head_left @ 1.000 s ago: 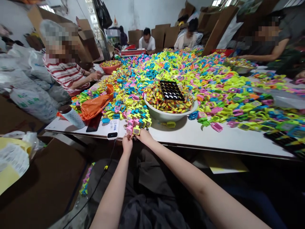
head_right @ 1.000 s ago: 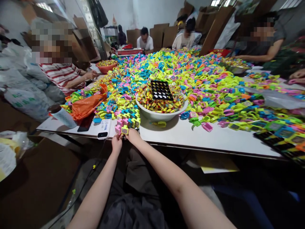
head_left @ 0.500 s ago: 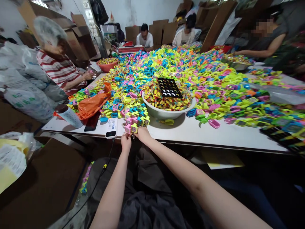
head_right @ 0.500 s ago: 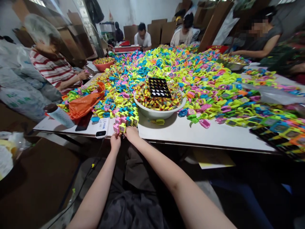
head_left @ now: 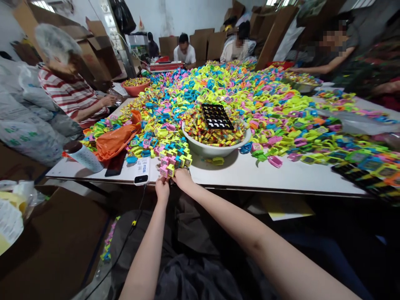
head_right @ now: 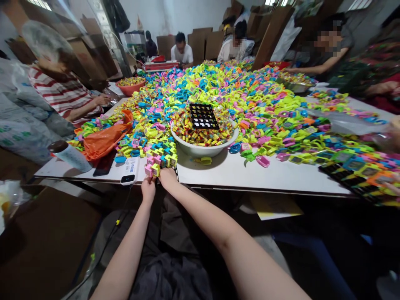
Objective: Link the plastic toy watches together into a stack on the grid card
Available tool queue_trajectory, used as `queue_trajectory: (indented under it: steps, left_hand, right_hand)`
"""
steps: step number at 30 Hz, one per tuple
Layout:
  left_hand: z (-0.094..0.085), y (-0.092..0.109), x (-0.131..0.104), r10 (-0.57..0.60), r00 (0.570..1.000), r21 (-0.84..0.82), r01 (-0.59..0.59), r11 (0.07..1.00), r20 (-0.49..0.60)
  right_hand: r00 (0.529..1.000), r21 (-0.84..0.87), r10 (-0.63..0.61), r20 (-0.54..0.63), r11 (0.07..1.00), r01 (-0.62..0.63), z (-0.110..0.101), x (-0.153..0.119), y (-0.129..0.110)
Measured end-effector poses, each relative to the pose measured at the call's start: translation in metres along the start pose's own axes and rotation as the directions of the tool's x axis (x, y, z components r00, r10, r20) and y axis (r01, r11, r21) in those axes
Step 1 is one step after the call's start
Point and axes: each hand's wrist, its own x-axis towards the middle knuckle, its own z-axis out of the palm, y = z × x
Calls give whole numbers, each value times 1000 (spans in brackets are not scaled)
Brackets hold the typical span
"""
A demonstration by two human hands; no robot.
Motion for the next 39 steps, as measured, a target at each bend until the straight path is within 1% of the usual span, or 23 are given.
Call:
queue_trajectory:
  steps: [8,12,16,21,28,31,35,39]
  left_hand:
    - [1,2,-3,-23,999,19,23,1000,-25]
    - [1,3,-3,-41,999,42,42,998,-31]
    - [-1,6,-2,-50,999,1,50,999,-6]
    - [-1,5,-1,-52,999,-8,52,999,10]
    - [-2,3,-2,-57,998,-11,57,998,-6]
    - [-2,3,-1,-53,999,-12,53,999,-8]
    - [-1,1,-2,-56,998,-2,56,998,-5]
    - [-1,0,-2,-52,999,-23,52,998,15]
  right_hand:
    - [999,-10,49,-1,999,-49,4,1,1]
    - [999,20,17,-30,1000,-17,7,2,2]
    - [999,28,-19,-29,999,20,9,3,4]
    - [1000,41,1,1,999,-1,8,4,6]
    - [1000,4,-15,12,1000,15,8,1,6]
    - [999,28,-18,29,999,17,9,0,7]
    - [999,69,21,43,997,-24,11,2,10]
    - [999,89,44,17,995,-45,13,4,11]
